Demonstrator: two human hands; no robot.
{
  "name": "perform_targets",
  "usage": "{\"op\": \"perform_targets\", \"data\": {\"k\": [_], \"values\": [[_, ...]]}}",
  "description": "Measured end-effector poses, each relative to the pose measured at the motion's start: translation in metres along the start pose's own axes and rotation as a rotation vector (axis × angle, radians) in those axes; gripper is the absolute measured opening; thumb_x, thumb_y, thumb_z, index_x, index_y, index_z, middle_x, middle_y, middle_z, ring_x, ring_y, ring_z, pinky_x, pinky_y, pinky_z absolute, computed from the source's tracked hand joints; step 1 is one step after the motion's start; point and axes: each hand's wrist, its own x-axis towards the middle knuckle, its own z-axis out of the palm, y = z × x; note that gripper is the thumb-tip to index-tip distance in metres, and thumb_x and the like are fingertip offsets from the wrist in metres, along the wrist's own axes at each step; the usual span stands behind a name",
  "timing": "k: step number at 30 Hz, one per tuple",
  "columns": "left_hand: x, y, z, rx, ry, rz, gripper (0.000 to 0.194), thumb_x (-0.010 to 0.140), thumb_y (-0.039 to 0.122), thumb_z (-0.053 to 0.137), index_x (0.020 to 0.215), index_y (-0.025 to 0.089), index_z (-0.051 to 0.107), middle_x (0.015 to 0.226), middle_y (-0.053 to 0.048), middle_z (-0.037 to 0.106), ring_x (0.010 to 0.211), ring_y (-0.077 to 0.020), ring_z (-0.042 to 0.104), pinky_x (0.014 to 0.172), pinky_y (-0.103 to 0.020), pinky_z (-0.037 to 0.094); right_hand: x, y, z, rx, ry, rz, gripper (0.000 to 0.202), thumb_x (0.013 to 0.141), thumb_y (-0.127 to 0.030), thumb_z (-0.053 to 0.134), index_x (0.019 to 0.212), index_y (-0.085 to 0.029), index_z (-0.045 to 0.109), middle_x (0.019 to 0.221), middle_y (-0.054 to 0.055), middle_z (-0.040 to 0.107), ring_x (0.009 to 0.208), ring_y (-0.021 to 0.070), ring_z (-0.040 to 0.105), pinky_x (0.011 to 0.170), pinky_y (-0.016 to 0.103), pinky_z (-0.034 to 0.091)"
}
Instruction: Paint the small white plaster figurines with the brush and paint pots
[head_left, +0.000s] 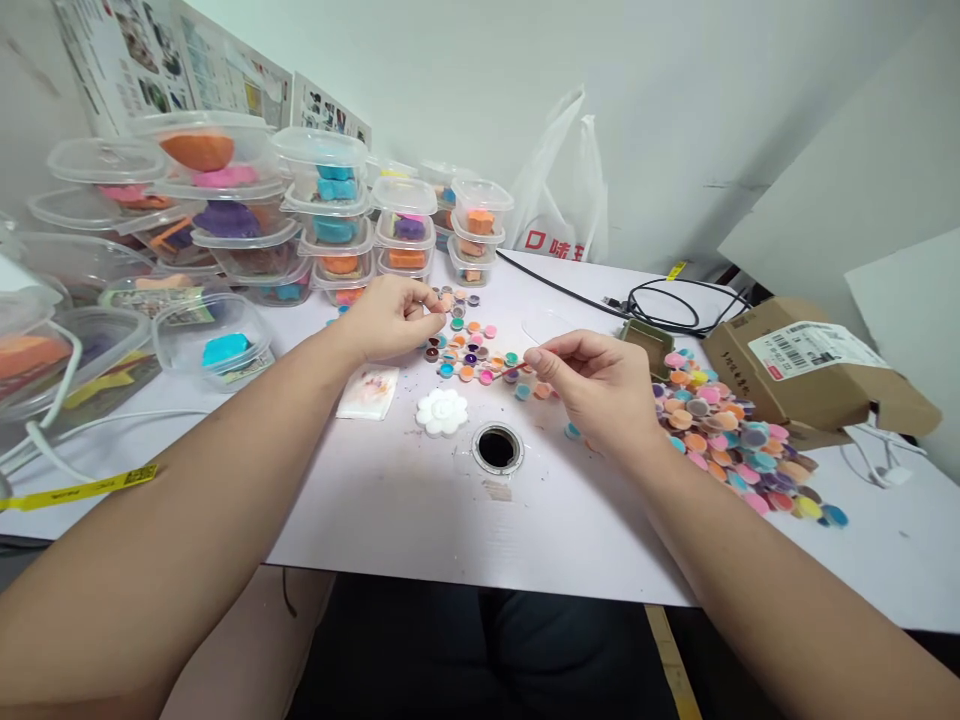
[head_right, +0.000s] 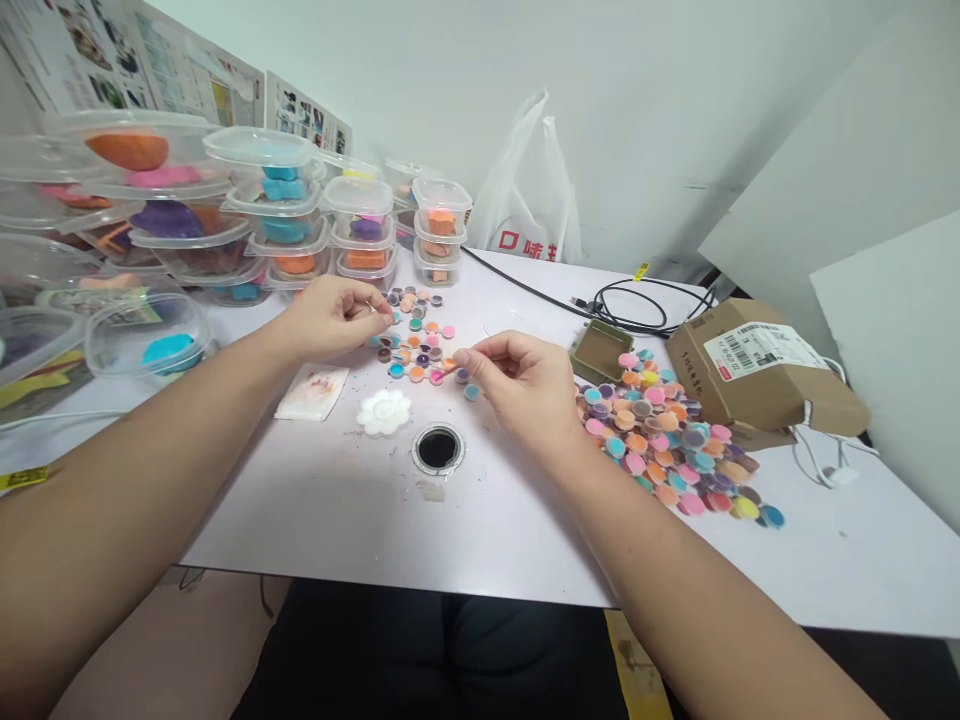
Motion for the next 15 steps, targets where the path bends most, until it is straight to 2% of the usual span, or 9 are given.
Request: {"op": "perform_targets", "data": {"k": [8, 15], "values": [[-0.001, 0.003, 0.000, 0.018, -0.108, 0.051, 0.025, 0.066, 0.026, 0.059, 0.084, 0.017, 0.075, 0.044, 0.007, 0.041, 0.047, -0.0107, 0.037, 0.052, -0.027, 0.032, -0.002, -0.004, 0.006, -0.108, -0.004, -0.067, 0.020, 0.080, -0.039, 0.084, 0.080, -0.020, 0.078, 0.074, 0.004, 0.078, 0.062, 0.0157, 0.069, 0.058, 0.029, 0.055], [-0.001, 0.002, 0.000, 0.037, -0.145, 0.035, 0.026, 0.067, 0.029, 0.065, 0.089, 0.019, 0.074, 0.047, 0.008, 0.041, 0.048, -0.0119, 0.040, 0.050, -0.027, 0.031, 0.003, 0.002, 0.012, -0.188, -0.050, -0.092, 0.016, 0.082, -0.035, 0.081, 0.079, -0.020, 0.079, 0.075, 0.003, 0.079, 0.062, 0.0132, 0.068, 0.061, 0.028, 0.054]]}}
